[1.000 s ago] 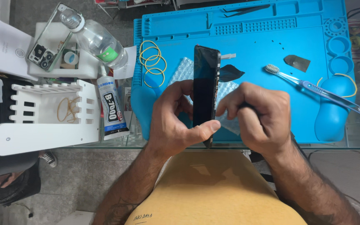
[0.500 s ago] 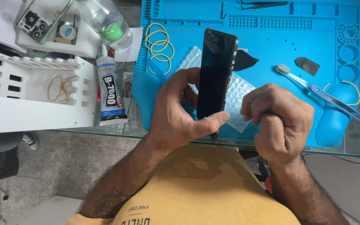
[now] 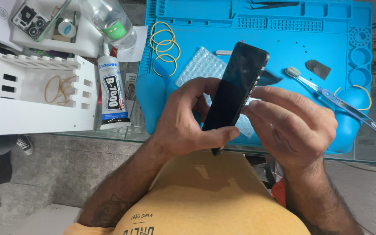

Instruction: The person holds a black smartphone and peels a protective film from the screen. They then flip the device to reveal the internal components, including the battery and circuit board, and continue to peel a film from the back of the phone.

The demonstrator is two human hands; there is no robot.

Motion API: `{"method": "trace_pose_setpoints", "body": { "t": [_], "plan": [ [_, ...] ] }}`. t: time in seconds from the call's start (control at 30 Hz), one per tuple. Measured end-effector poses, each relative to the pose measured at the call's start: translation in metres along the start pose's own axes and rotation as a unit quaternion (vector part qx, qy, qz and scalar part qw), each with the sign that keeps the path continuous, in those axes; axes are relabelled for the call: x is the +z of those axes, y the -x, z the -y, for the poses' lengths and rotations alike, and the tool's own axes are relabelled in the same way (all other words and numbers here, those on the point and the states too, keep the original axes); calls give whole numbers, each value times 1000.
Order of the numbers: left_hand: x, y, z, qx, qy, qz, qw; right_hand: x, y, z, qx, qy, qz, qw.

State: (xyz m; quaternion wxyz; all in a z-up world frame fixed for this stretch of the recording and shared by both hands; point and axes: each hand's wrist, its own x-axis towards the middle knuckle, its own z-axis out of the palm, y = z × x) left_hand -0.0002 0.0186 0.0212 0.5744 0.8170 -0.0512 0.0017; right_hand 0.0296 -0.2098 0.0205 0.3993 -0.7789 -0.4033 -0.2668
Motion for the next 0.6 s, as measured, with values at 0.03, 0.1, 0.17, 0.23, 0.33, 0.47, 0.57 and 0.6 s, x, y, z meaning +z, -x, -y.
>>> {"method": "trace_pose_setpoints", "body": {
  "t": [0.03, 0.1, 0.17, 0.23, 0.33, 0.47, 0.57, 0.6],
  "plan": [
    [1, -1, 1, 1, -11, 14, 1000, -3, 2, -5, -42, 31, 6, 999],
    [0, -4, 1, 1, -14, 23, 1000, -10, -1, -9, -87, 60, 21, 994],
    [-2, -7, -3, -25, -29, 60, 997, -16, -11, -7, -136, 115, 32, 983],
    [-3, -7, -2, -24, -19, 63, 998, -26, -8, -15, -151, 127, 61, 978],
    [-3, -7, -2, -18, -23, 67, 997, -33, -12, -21, -180, 152, 94, 967],
    [-6, -10, -2, -43, -38, 77, 995, -39, -21, -33, -232, 173, 141, 947],
    [-9, -9, -6, -56, -13, 84, 995, -42, -25, -38, -249, 183, 149, 939],
    [-9, -8, -3, -59, -8, 77, 995, -41, -27, -41, -256, 179, 154, 937]
  ]
}}
